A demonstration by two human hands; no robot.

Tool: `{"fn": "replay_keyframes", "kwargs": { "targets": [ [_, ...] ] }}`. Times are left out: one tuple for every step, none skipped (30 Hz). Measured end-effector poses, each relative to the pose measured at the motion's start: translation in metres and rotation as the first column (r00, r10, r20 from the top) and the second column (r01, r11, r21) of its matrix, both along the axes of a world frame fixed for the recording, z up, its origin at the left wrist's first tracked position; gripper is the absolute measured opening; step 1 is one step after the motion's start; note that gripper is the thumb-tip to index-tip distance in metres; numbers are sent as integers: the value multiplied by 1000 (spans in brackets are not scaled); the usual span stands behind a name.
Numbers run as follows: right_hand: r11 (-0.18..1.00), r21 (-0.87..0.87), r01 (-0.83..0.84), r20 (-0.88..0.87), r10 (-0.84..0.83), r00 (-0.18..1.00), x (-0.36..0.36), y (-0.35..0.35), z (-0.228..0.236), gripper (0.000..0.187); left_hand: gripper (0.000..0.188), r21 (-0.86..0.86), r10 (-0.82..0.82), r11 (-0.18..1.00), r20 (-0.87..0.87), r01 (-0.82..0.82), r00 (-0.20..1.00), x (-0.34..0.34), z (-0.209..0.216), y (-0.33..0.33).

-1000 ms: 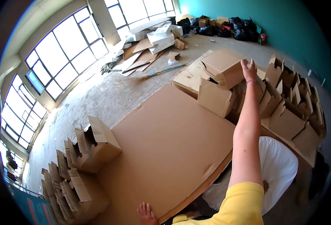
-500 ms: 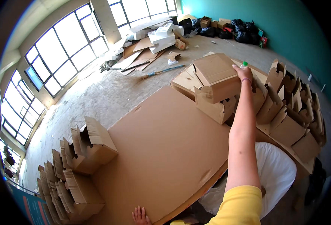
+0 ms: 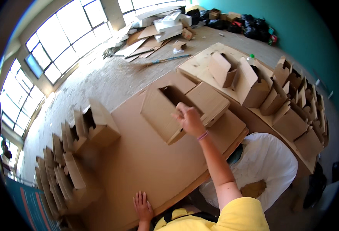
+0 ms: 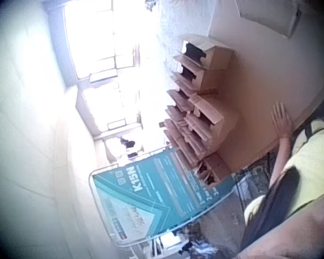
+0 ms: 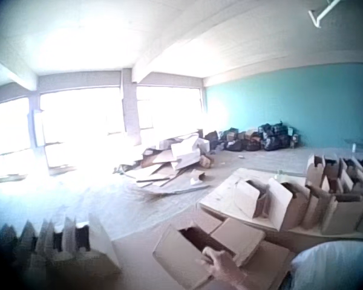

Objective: The person places plastic bottles from a shopping cart into cardboard boxes arranged on a table and closes the box flaps.

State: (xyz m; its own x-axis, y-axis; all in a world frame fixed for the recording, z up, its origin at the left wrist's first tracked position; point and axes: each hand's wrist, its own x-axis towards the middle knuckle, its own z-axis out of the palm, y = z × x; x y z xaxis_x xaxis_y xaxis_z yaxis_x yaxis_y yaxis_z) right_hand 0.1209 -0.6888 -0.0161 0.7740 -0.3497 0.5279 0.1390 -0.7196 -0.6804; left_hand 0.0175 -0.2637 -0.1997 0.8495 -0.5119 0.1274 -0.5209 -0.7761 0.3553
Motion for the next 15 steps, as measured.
{"fn": "replay_keyframes", "kwargs": {
  "targets": [
    [999, -33, -43, -79, 40, 996, -2, 32, -3, 27, 49, -7, 7, 1000, 3, -7, 1000, 0, 0, 3],
    [991, -72, -111, -87, 104, 991, -4, 60, -7, 26, 48, -16, 19, 1000, 6, -19, 1000, 0, -1, 5],
    [976, -111, -186, -96, 176, 980, -7, 89, -11, 25, 47, -38, 23, 999, 11, -23, 1000, 0, -2, 6],
    [953, -147, -267, -105, 253, 962, -10, 116, -14, 23, 46, -60, 34, 998, 16, -33, 999, 1, -2, 8],
    [919, -209, -333, -109, 317, 942, -15, 138, -14, 23, 44, -110, 31, 993, 20, -29, 999, 3, 0, 10],
    [877, -270, -397, -114, 380, 918, -20, 160, -14, 23, 42, -162, 30, 987, 26, -25, 999, 2, 2, 16],
    [833, -331, -444, -119, 430, 895, -28, 178, -12, 22, 40, -234, 30, 972, 4, -29, 1000, -1, 5, 21],
    [788, -363, -497, -131, 485, 865, -36, 196, -7, 22, 37, -307, 33, 951, -15, -36, 999, -7, 8, 28],
    [735, -392, -553, -139, 547, 825, -44, 216, -2, 22, 35, -375, 46, 926, -27, -53, 999, -15, 12, 42],
    [680, -423, -599, -146, 601, 786, -50, 233, -2, 22, 33, -388, 89, 916, -41, -98, 995, -25, 17, 57],
    [626, -474, -618, -157, 631, 760, -55, 250, -8, 24, 30, -401, 130, 905, -56, -142, 990, -38, 26, 72],
    [579, -468, -668, -183, 676, 714, -61, 264, -9, 23, 28, -413, 172, 892, -72, -186, 983, -52, 34, 86],
    [535, -463, -707, -209, 709, 674, -68, 280, -6, 23, 26, -422, 259, 868, -67, -262, 964, -65, 42, 104],
    [489, -454, -745, -234, 741, 629, -75, 293, -5, 23, 25, -428, 346, 838, -63, -339, 936, -80, 47, 125],
    [445, -416, -793, -272, 771, 576, -80, 305, -5, 22, 24, -433, 431, 802, -60, -412, 901, -94, 49, 147]
  ]
}}
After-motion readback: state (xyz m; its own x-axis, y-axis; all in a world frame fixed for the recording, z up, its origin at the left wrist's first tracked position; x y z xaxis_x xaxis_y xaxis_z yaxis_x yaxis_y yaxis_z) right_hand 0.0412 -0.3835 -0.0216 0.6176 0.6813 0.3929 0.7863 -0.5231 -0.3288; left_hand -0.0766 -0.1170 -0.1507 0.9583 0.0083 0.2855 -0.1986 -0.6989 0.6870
